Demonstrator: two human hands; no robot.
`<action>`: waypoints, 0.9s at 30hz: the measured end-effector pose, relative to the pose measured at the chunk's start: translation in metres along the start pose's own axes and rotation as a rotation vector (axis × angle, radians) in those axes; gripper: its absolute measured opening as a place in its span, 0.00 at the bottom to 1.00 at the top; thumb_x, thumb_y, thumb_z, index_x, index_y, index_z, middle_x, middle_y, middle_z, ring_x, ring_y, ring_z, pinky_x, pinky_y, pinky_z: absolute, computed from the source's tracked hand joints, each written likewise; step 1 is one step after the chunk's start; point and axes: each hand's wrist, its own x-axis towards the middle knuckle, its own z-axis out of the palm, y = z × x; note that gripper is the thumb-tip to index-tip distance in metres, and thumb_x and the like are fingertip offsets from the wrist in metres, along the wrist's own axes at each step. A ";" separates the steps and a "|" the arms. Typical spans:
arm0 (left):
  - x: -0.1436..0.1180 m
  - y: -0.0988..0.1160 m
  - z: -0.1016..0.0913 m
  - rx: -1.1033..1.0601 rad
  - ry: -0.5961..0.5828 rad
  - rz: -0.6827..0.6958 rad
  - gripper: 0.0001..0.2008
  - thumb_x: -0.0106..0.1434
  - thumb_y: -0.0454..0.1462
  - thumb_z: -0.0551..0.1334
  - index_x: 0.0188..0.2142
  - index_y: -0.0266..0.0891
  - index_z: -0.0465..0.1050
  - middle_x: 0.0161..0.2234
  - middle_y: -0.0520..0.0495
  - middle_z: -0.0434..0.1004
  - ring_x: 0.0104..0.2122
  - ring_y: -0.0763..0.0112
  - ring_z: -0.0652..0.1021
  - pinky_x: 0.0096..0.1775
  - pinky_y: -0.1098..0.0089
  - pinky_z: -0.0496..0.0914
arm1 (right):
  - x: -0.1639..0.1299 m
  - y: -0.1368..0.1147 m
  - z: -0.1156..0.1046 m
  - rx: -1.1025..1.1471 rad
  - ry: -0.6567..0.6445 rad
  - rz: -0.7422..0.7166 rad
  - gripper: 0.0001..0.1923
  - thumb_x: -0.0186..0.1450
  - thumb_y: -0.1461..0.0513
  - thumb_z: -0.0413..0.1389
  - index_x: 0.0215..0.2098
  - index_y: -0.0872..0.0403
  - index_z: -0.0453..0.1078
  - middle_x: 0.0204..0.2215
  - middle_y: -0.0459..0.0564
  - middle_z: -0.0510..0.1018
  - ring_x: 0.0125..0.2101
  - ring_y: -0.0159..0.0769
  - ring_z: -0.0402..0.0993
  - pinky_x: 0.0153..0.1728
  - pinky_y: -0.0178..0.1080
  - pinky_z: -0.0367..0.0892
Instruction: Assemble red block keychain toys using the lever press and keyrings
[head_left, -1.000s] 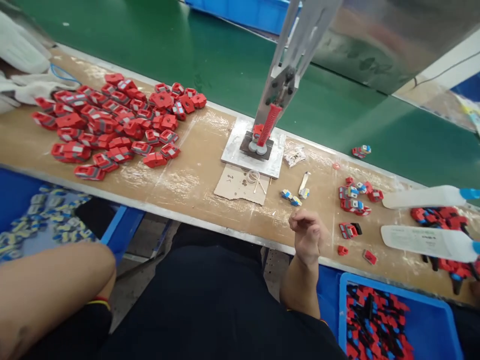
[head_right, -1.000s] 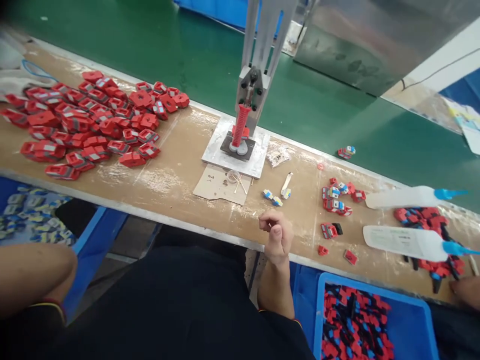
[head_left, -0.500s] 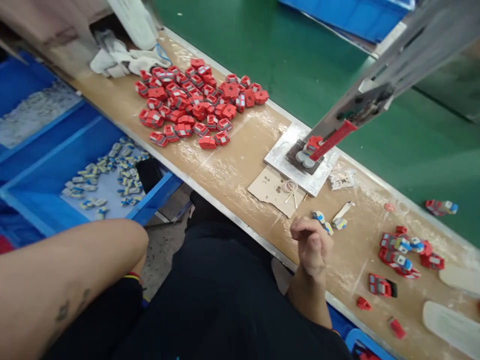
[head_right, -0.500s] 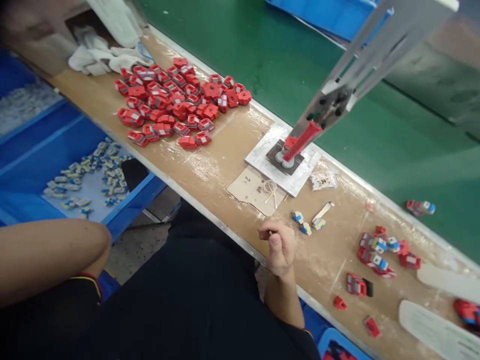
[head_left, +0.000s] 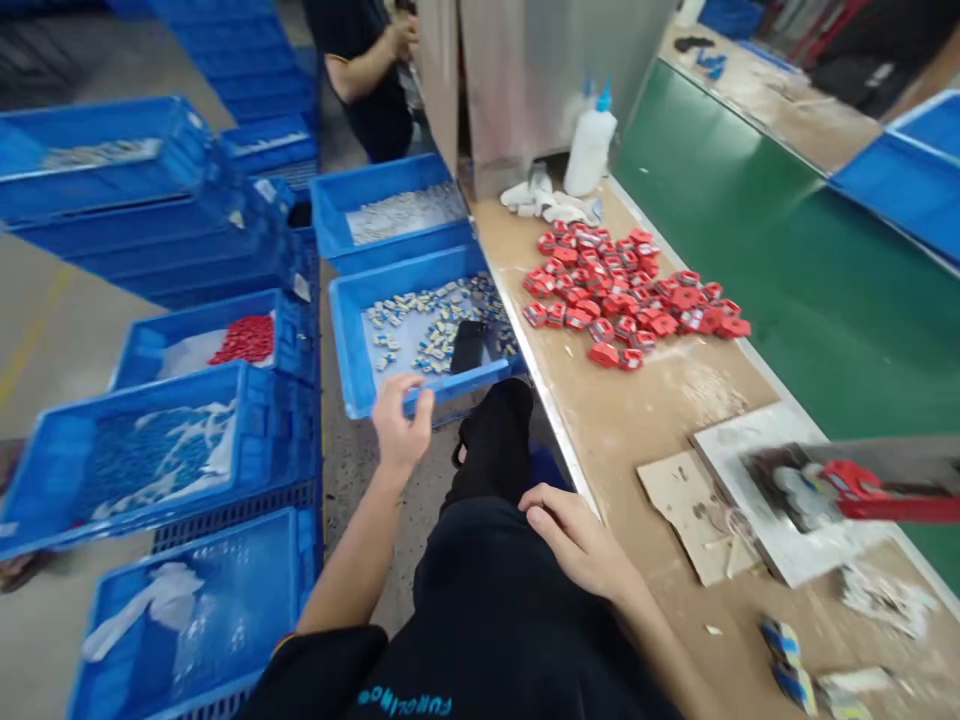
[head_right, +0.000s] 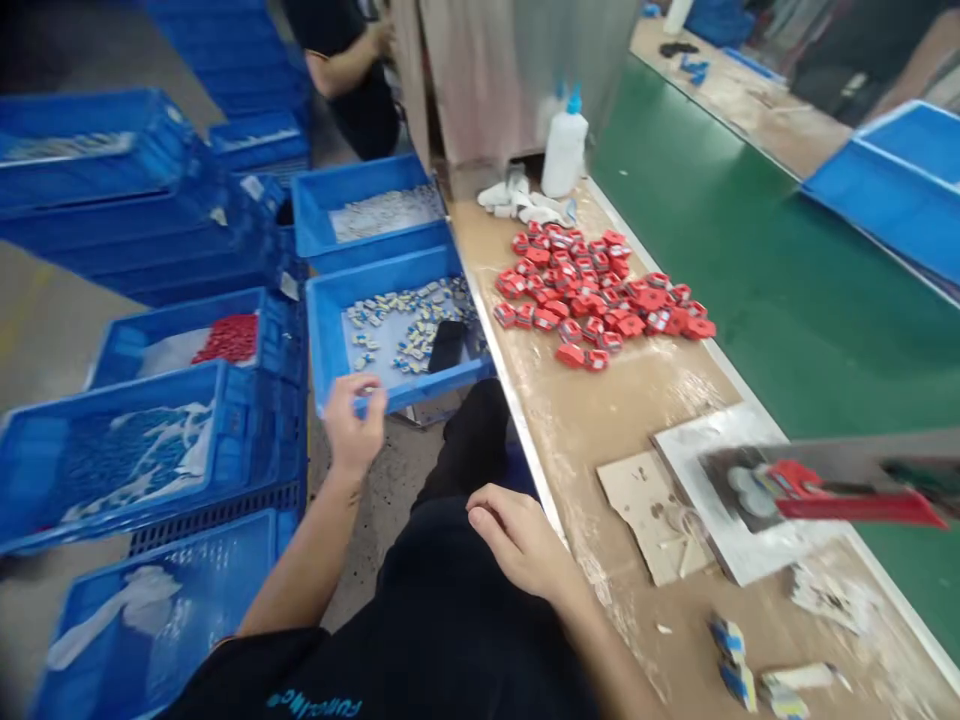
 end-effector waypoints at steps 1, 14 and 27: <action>0.005 -0.010 0.004 0.047 -0.075 -0.080 0.11 0.70 0.38 0.65 0.49 0.37 0.78 0.48 0.41 0.81 0.49 0.58 0.81 0.56 0.56 0.76 | 0.010 0.001 0.004 -0.017 -0.040 0.000 0.17 0.79 0.53 0.47 0.39 0.51 0.72 0.32 0.46 0.80 0.33 0.34 0.77 0.36 0.36 0.67; 0.139 -0.073 0.180 0.343 -0.697 -0.525 0.47 0.56 0.49 0.77 0.69 0.38 0.61 0.63 0.22 0.70 0.58 0.36 0.78 0.56 0.52 0.71 | 0.119 0.016 0.017 0.031 -0.232 0.199 0.14 0.76 0.53 0.49 0.36 0.50 0.70 0.31 0.46 0.77 0.32 0.35 0.73 0.36 0.38 0.63; 0.145 -0.075 0.096 0.150 -0.910 -0.890 0.19 0.73 0.45 0.65 0.58 0.38 0.74 0.57 0.40 0.77 0.53 0.58 0.80 0.53 0.53 0.79 | 0.201 0.015 -0.033 0.362 -0.289 0.536 0.26 0.70 0.38 0.52 0.35 0.51 0.70 0.27 0.43 0.69 0.31 0.36 0.67 0.37 0.40 0.61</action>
